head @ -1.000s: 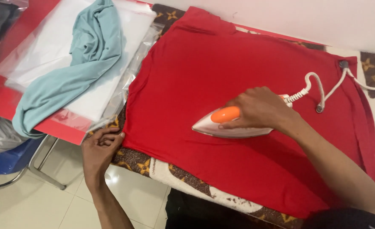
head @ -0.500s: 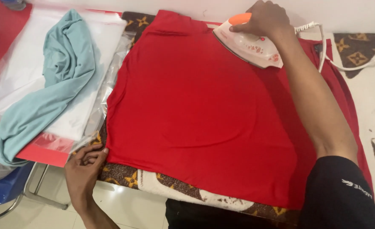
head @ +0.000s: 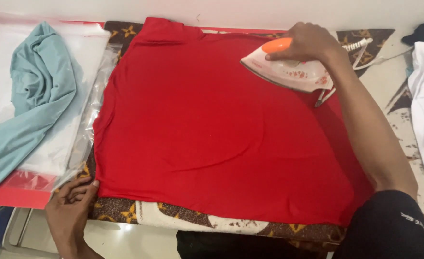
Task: Ironing a red garment on an ironing board to remove wrinkles and then folding it.
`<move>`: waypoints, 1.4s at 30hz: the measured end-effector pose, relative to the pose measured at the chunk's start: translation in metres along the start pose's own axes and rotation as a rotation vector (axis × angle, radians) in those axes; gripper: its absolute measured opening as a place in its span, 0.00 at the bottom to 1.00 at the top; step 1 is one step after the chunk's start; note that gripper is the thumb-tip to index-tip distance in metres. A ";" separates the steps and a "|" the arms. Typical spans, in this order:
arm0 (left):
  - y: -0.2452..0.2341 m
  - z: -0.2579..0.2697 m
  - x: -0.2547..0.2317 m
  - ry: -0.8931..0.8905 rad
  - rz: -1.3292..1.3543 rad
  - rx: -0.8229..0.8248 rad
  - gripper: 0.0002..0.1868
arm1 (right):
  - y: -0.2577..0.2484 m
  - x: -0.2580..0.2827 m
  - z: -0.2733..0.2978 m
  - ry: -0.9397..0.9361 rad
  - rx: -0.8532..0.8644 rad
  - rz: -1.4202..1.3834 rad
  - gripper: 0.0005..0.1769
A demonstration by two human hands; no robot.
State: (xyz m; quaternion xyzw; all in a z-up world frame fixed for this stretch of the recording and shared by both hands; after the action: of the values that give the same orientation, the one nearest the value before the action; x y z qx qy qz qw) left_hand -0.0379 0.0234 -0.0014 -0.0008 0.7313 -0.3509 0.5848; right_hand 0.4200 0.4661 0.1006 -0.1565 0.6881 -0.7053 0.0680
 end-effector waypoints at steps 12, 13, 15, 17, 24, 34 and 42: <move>0.003 0.000 0.006 0.053 0.038 0.006 0.15 | -0.009 0.042 0.166 -0.247 0.269 0.053 0.26; 0.002 0.000 0.007 0.059 0.040 0.010 0.15 | -0.007 0.039 0.173 -0.241 0.265 0.051 0.26; 0.002 0.000 0.006 0.114 0.003 -0.007 0.14 | -0.002 0.035 0.189 -0.326 0.284 0.062 0.32; 0.002 0.002 0.000 0.114 -0.015 -0.004 0.14 | 0.005 0.022 0.185 -0.327 0.250 0.066 0.33; 0.001 0.004 0.001 0.140 -0.044 -0.008 0.13 | 0.005 -0.036 0.123 -0.042 0.046 0.131 0.42; 0.003 -0.003 0.006 0.105 -0.036 -0.023 0.14 | 0.005 -0.170 0.027 0.473 -0.173 0.094 0.47; 0.003 -0.003 0.012 0.057 0.009 0.003 0.14 | -0.009 -0.148 0.052 0.286 -0.116 0.018 0.42</move>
State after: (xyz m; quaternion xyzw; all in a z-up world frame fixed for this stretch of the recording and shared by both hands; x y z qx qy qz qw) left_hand -0.0432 0.0224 -0.0129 0.0133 0.7470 -0.3495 0.5654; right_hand 0.5774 0.4628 0.0910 -0.0520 0.7317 -0.6788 -0.0334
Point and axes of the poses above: each hand's wrist, its own z-axis away from the middle knuckle, its own y-axis out of the palm, x = y × z, the point moved 4 cm from there along -z, towards the middle knuckle, and after that the axes turned 11 degrees about -x, right-handed, at the moved point
